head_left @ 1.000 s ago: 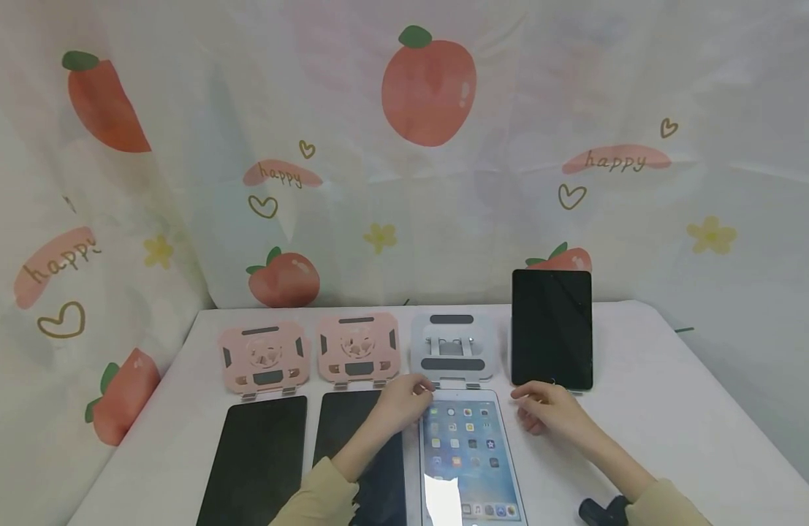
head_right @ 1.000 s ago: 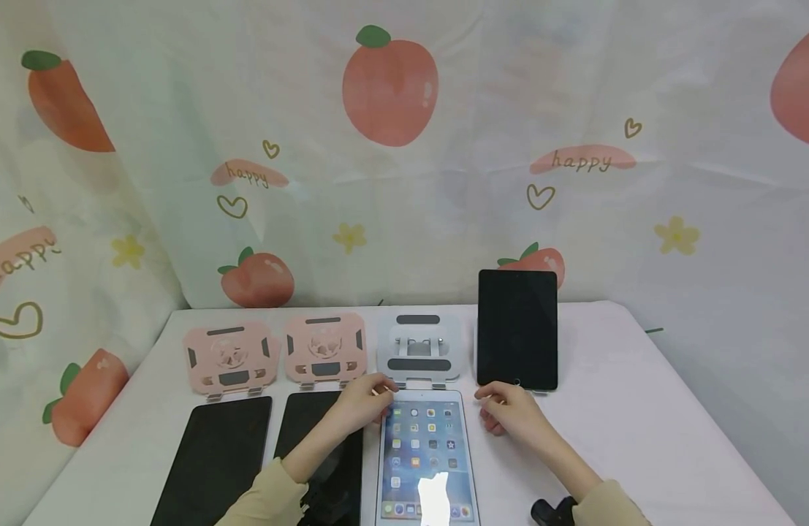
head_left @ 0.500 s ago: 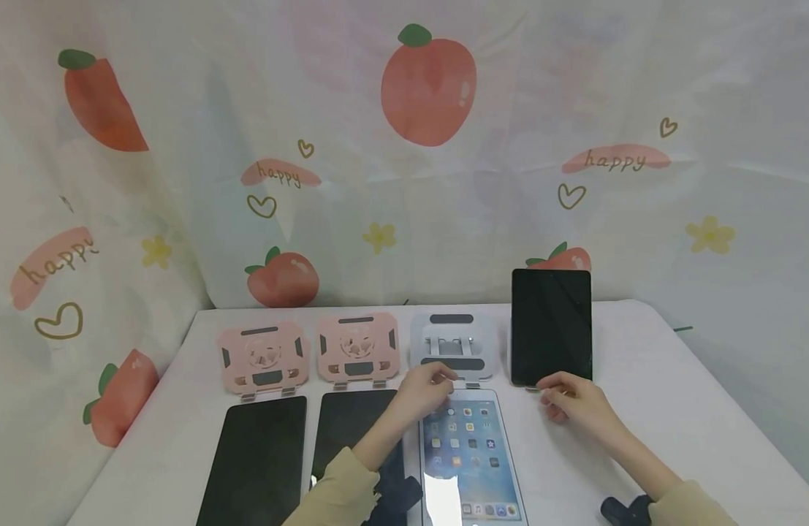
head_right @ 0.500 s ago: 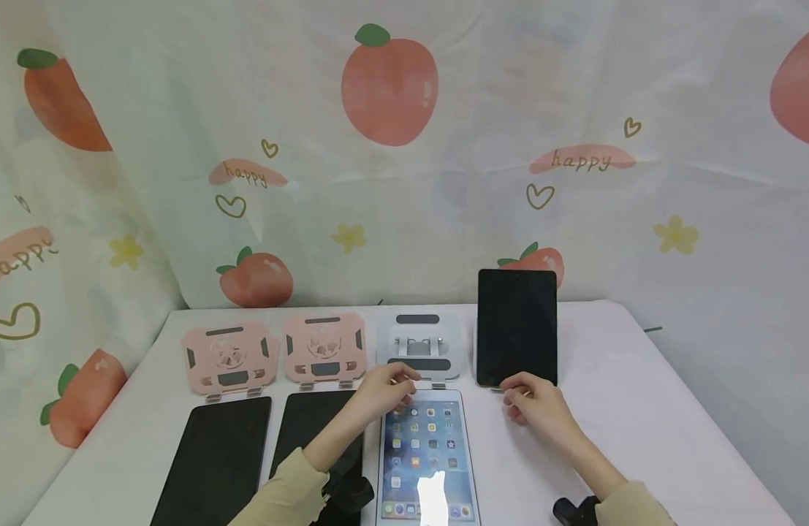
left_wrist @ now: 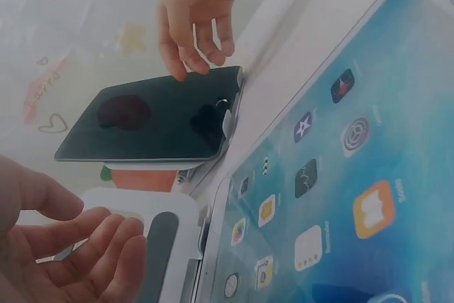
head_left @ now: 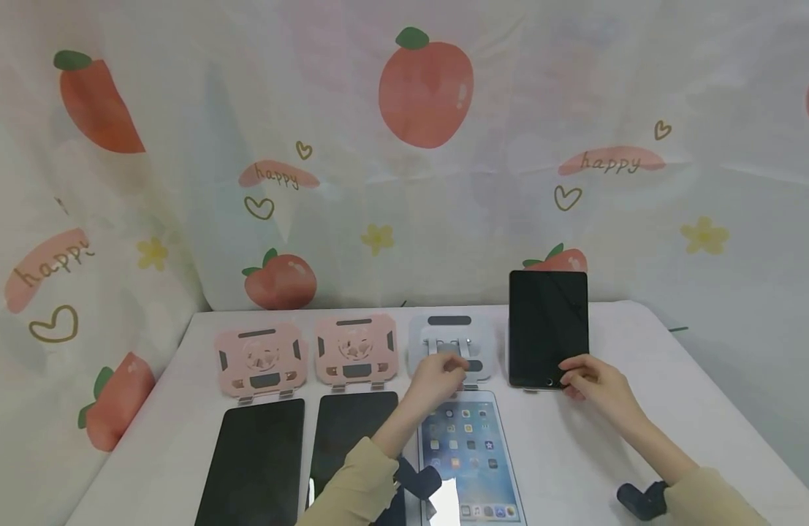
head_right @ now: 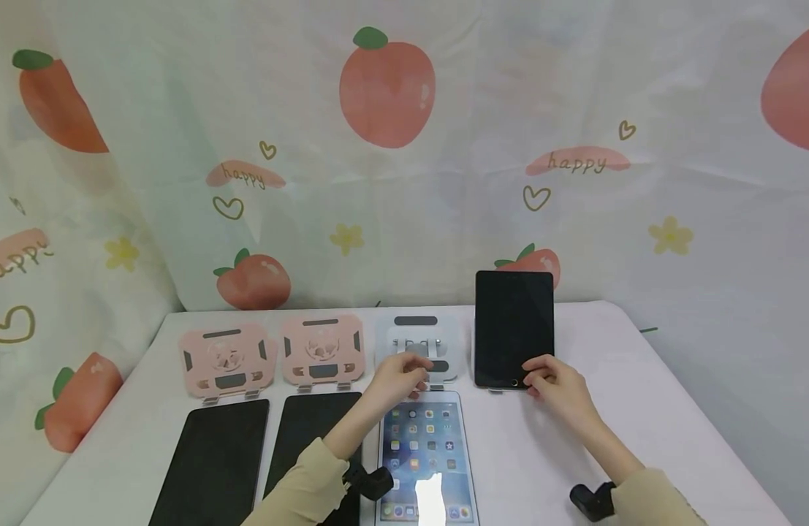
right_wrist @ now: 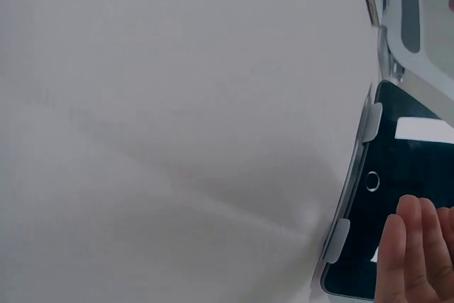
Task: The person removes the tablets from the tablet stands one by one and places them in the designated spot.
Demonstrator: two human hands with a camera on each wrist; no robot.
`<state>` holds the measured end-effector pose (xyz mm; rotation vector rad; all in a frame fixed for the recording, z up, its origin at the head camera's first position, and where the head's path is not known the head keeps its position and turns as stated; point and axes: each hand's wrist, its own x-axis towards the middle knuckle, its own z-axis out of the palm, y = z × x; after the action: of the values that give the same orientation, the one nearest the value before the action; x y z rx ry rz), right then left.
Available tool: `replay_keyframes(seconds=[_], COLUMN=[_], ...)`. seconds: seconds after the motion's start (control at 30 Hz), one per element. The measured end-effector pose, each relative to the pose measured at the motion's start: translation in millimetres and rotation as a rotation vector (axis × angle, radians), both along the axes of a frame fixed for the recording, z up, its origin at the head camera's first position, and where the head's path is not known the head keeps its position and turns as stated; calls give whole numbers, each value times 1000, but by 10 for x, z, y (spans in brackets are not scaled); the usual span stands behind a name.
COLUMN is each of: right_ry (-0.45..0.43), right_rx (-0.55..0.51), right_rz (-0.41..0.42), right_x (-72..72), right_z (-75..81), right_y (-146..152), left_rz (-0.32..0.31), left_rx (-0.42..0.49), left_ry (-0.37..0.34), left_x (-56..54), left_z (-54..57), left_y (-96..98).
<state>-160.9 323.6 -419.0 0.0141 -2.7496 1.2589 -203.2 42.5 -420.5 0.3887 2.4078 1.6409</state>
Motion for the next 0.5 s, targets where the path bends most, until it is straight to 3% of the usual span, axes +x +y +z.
replay_keyframes(seconds=[0.27,0.5], right_ry=[75,83], right_rx=[20,49], right_rz=[-15,-41], right_x=[-76,-159], right_z=[39,97], right_y=[107,186], left_rz=[34,65], left_rx=[-2,35], left_ry=[27,-19], left_x=[-98,-234], left_z=[57,110], left_y=[123,229])
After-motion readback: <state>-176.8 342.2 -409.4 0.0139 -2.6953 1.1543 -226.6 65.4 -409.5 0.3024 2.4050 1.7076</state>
